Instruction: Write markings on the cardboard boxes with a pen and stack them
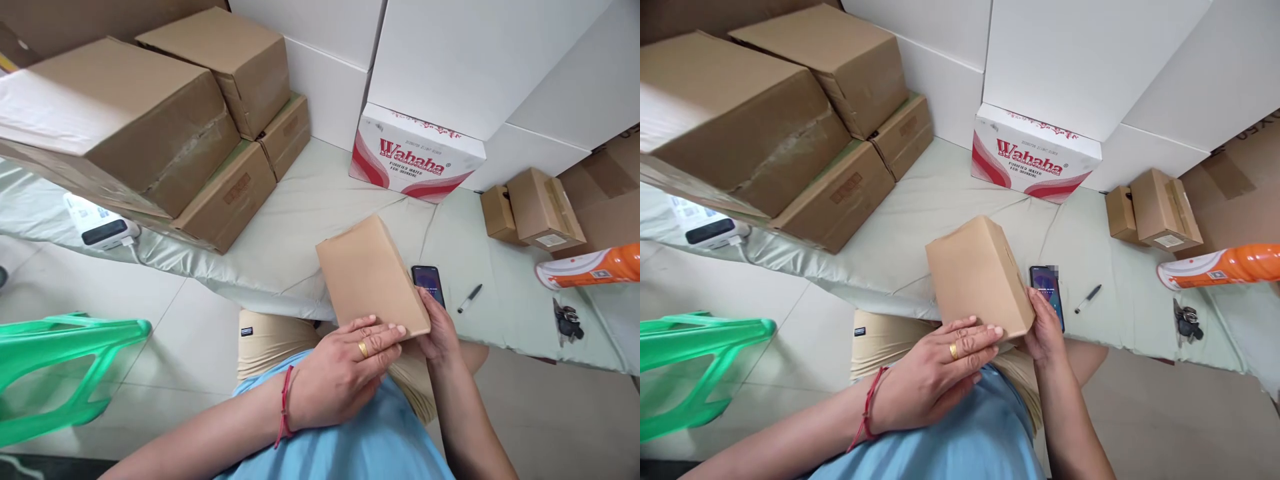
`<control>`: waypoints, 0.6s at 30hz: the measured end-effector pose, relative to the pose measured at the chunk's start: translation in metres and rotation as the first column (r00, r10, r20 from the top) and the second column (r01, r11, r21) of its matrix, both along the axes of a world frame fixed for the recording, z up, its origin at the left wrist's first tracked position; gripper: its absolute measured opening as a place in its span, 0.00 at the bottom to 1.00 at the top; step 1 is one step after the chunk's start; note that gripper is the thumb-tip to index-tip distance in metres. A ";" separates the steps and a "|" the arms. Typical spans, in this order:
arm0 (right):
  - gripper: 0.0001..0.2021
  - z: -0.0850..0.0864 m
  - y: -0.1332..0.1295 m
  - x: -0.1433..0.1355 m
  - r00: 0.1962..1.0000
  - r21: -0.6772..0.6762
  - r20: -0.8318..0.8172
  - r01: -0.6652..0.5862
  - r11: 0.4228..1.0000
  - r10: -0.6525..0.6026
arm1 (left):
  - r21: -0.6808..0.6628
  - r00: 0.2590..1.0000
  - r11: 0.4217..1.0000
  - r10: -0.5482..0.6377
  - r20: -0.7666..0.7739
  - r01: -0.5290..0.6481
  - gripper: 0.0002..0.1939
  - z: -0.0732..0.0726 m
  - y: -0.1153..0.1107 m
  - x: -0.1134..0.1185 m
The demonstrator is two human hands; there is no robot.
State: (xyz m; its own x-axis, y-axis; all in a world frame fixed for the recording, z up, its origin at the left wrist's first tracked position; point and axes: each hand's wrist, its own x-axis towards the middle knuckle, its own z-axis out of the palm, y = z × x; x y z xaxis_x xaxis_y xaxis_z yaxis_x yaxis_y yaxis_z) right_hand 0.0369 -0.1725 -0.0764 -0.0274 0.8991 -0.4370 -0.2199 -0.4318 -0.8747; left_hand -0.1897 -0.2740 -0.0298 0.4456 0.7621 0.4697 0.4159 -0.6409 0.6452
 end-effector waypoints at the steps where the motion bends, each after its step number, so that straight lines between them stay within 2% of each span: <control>1: 0.24 0.002 -0.002 -0.002 1.000 0.001 -0.018 0.019 1.000 -0.019 | -0.020 1.000 1.000 -0.018 0.000 0.018 0.27 -0.002 0.001 0.001; 4: 0.28 0.007 -0.008 -0.007 0.996 0.037 -0.047 0.081 0.996 -0.079 | -0.065 0.997 0.997 -0.038 0.065 0.043 0.27 -0.004 0.003 0.000; 6: 0.29 0.009 -0.013 -0.009 0.992 0.046 -0.053 0.115 0.992 -0.113 | -0.061 0.991 0.998 -0.001 0.134 0.010 0.24 -0.004 0.004 -0.005; 8: 0.29 0.008 -0.017 -0.010 0.991 0.038 -0.055 0.125 0.991 -0.123 | -0.061 0.973 0.993 0.109 0.203 -0.099 0.17 -0.005 0.005 -0.013; 9: 0.29 0.006 -0.018 -0.009 0.991 0.032 -0.054 0.126 0.991 -0.124 | -0.087 0.949 0.978 0.206 0.238 -0.191 0.13 -0.007 0.007 -0.018; 10: 0.28 0.004 -0.018 -0.009 0.991 0.027 -0.050 0.128 0.991 -0.126 | -0.142 0.904 0.942 0.333 0.268 -0.304 0.08 -0.011 0.010 -0.024; 11: 0.28 0.002 -0.018 -0.008 0.991 0.024 -0.042 0.132 0.991 -0.130 | -0.228 0.835 0.879 0.471 0.285 -0.418 0.05 -0.017 0.014 -0.031; 13: 0.26 -0.004 -0.016 -0.006 0.990 0.037 -0.007 0.142 0.989 -0.142 | -0.449 0.637 0.680 0.722 0.270 -0.580 0.07 -0.032 0.026 -0.048; 15: 0.25 -0.009 -0.014 -0.003 0.987 0.097 0.091 0.126 0.987 -0.135 | -0.623 0.472 0.492 0.855 0.215 -0.608 0.08 -0.051 0.042 -0.066; 16: 0.25 -0.010 -0.014 -0.002 0.977 0.146 0.167 0.104 0.984 -0.129 | -0.644 0.433 0.450 0.879 0.199 -0.619 0.08 -0.060 0.049 -0.075; 18: 0.25 -0.010 -0.016 0.003 0.933 0.259 0.334 0.044 0.965 -0.132 | -0.655 0.394 0.416 0.899 0.191 -0.631 0.08 -0.074 0.063 -0.089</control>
State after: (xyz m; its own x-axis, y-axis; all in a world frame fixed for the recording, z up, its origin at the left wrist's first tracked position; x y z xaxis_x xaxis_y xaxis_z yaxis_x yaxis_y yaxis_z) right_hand 0.0399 -0.1889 -0.0867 0.1698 0.9702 -0.1727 0.0876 -0.1895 -0.9780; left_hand -0.2785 -0.2106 -0.1035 -0.6191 0.7822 -0.0702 0.1374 0.1959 0.9710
